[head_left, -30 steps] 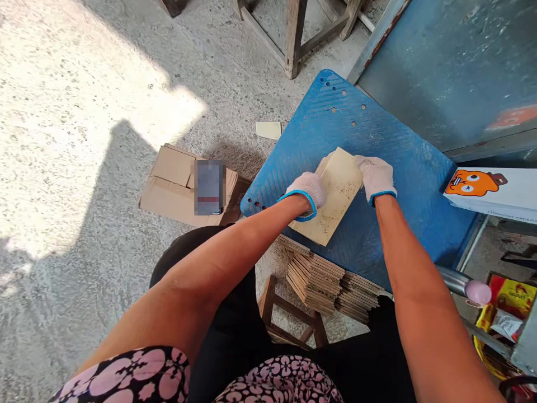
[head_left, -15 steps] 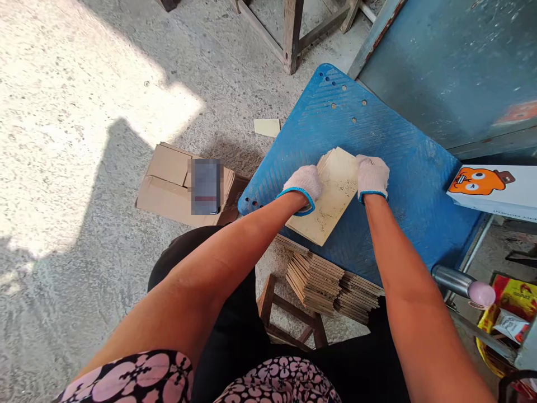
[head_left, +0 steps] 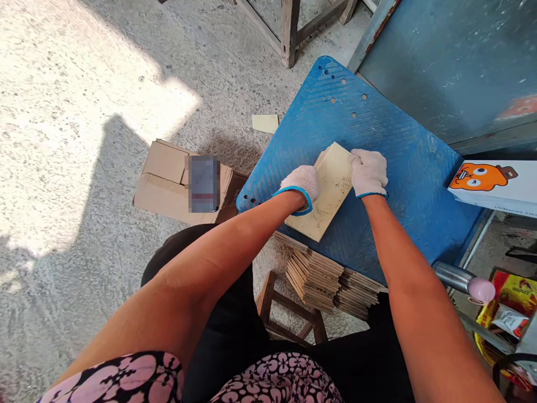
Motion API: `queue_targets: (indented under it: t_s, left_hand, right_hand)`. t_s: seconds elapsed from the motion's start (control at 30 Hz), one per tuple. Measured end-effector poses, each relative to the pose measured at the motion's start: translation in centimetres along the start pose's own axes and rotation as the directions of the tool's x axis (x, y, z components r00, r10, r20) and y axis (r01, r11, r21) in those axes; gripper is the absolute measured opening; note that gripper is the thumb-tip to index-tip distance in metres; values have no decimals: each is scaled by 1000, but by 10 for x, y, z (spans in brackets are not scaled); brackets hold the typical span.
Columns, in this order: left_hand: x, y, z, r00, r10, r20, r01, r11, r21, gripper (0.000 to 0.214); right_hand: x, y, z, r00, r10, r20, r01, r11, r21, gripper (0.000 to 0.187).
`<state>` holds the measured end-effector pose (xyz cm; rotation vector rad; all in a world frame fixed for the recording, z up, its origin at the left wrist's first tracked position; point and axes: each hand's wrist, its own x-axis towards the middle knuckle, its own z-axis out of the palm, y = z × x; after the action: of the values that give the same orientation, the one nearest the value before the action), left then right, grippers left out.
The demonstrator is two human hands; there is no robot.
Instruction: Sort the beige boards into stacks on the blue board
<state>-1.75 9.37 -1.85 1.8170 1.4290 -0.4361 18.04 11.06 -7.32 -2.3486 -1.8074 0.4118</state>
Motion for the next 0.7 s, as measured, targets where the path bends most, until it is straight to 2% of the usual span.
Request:
queue_targets:
  t_s: [0.2,0.37,0.47,0.53,0.6,0.7]
  left_hand:
    - [-3,-1,-2,999,-32,36,33,999,-12,48]
    - [-1,-4,-3,1000,5,17,-5,1000,-8,48]
    - [1,-6,-5,999,31,14,-31,1000,-3,48]
    - [1,-6,-5,999,38,13,-38,999,-1,48]
    - [2,-7,-5,999,40,15,-40,999,-10,48]
    - [3,-7,-3,998,63,5,-63,997,-34,48]
  right_hand:
    - [-8,-13,-7,996,-73,47,80,980,-181,30]
    - [-11,-14,-10,988,-153,36,157,959,-234,29]
    - [-9,-14,-20,982,-182,49,189,955,-231,29]
    - [-12,-15,-30,988,-157,-4,154,973,-173,34]
    - [-25,-15,-41,987,-114,-116,106,992,-73,41]
    - [-71,-14,-49,963,-64,-262,92,991,96,48]
